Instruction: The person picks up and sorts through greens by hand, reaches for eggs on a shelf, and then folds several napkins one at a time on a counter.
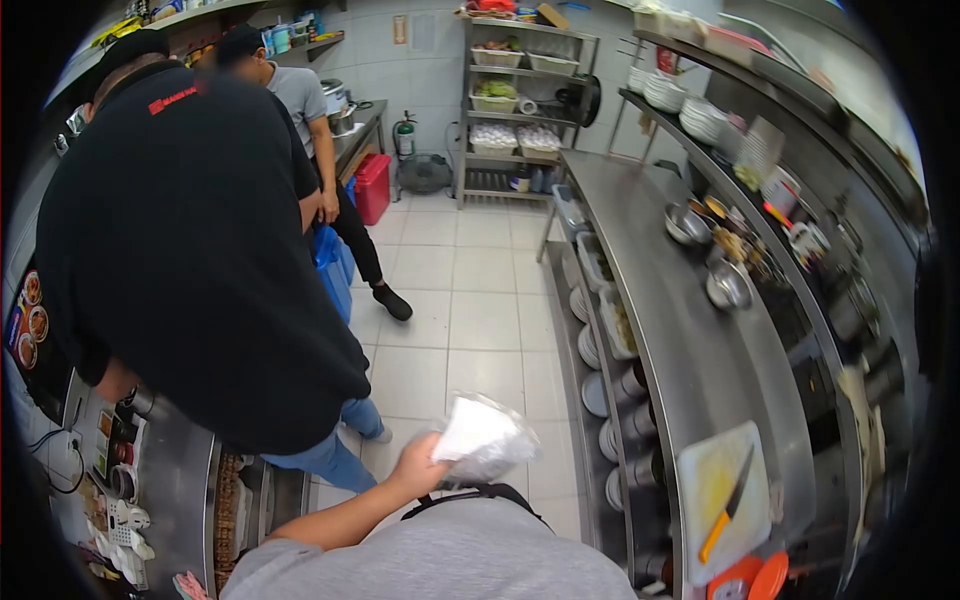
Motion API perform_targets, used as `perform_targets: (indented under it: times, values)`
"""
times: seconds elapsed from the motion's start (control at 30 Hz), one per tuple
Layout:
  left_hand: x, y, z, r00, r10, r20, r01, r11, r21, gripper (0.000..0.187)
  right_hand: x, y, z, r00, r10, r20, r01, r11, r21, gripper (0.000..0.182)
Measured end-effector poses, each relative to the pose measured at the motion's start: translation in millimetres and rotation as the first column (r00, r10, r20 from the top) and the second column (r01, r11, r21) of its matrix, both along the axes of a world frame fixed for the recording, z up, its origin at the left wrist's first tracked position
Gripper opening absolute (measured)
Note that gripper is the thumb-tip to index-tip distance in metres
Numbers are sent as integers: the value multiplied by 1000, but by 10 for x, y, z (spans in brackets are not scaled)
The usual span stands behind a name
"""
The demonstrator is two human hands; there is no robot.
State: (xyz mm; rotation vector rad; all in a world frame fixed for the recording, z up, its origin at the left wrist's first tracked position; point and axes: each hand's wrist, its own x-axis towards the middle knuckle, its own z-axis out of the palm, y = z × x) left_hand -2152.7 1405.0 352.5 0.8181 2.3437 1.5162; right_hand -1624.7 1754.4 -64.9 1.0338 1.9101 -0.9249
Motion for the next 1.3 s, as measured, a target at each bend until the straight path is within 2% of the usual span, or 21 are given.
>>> perform_targets:
  times: [0.1,0.2,0.27,0.37,0.4,0.43,0.5,0.53,0.6,0.63,0.7,0.73,0.8,0.87,0.9,0.97,1.03,1.07,1.17,1.23,1.3]
  values:
    - [-570,580,80,981,-189,38,191,979,-71,28,-516,255,333,979,-146,144,151,988,-25,43]
    - [-1144,1200,-1,977,-191,89,197,978,-65,28,-1297,680,701,966,-197,166,205,978,-27,48]
    - [-1496,1550,6,983,-93,157,106,992,-71,27,-1990,1054,866,969,-209,131,215,976,-34,52]
    - [-2030,1946,272,991,-13,137,14,1000,-5,26,-3651,1836,1030,971,-221,-89,218,975,-40,60]
    - [-2213,2018,287,990,10,143,-9,1000,-9,26,-4428,1962,1437,943,-253,-218,244,968,-67,63]
    - [-2403,2074,293,976,46,213,-52,998,22,26,-5348,1991,2073,804,-421,-420,377,907,-187,75]
    - [-2761,2184,280,956,94,278,-114,992,56,26,-6891,1949,3205,564,-390,-728,95,906,-412,94]
    - [-2901,2226,264,950,95,298,-125,988,85,26,-7474,1804,4040,567,-223,-793,-89,940,-328,104]
    - [-3222,2319,225,922,75,379,-131,983,125,29,-8341,1647,4741,269,295,-917,-516,848,122,111]
    - [-3448,2355,206,923,87,376,-142,982,122,29,-8658,1544,4799,262,295,-919,-525,842,120,111]
    - [-3933,2409,147,984,-13,178,10,1000,17,31,-9218,1366,4872,113,406,-907,-766,617,181,105]
    - [-4225,2443,154,980,-33,196,34,999,0,34,-9434,1326,4872,96,421,-902,-772,604,200,105]
    - [-4790,2524,303,987,-46,151,48,999,-7,33,-9745,1371,4830,416,219,-883,-548,835,-51,83]
    - [-5292,2639,426,992,-42,119,45,999,-21,32,-10010,1375,4949,591,35,-806,-317,929,-193,61]
    - [-5558,2680,510,992,-107,69,112,992,-64,37,-10187,1425,4869,582,55,-812,-341,922,-182,61]
    - [-5997,2805,587,985,-167,49,172,978,-123,41,-10429,1557,4695,408,3,-913,-324,935,-142,49]
    - [-6390,2987,635,973,-232,-3,231,969,-89,57,-10712,1651,4750,433,-69,-899,-290,933,-212,46]
    - [-6618,3060,671,949,-295,106,306,946,-108,77,-10895,1705,4792,432,-43,-901,-274,945,-176,49]
    - [-7242,3276,760,942,-325,86,333,937,-107,89,-11548,1938,4662,443,-116,-889,-247,938,-245,53]
    - [-7700,3451,751,944,-305,125,318,943,-95,89,-12032,2151,4553,367,-4,-930,-279,954,-114,55]
    - [-8096,3656,655,947,-271,171,286,956,-69,89,-12538,2377,4510,402,23,-915,-313,943,-114,55]
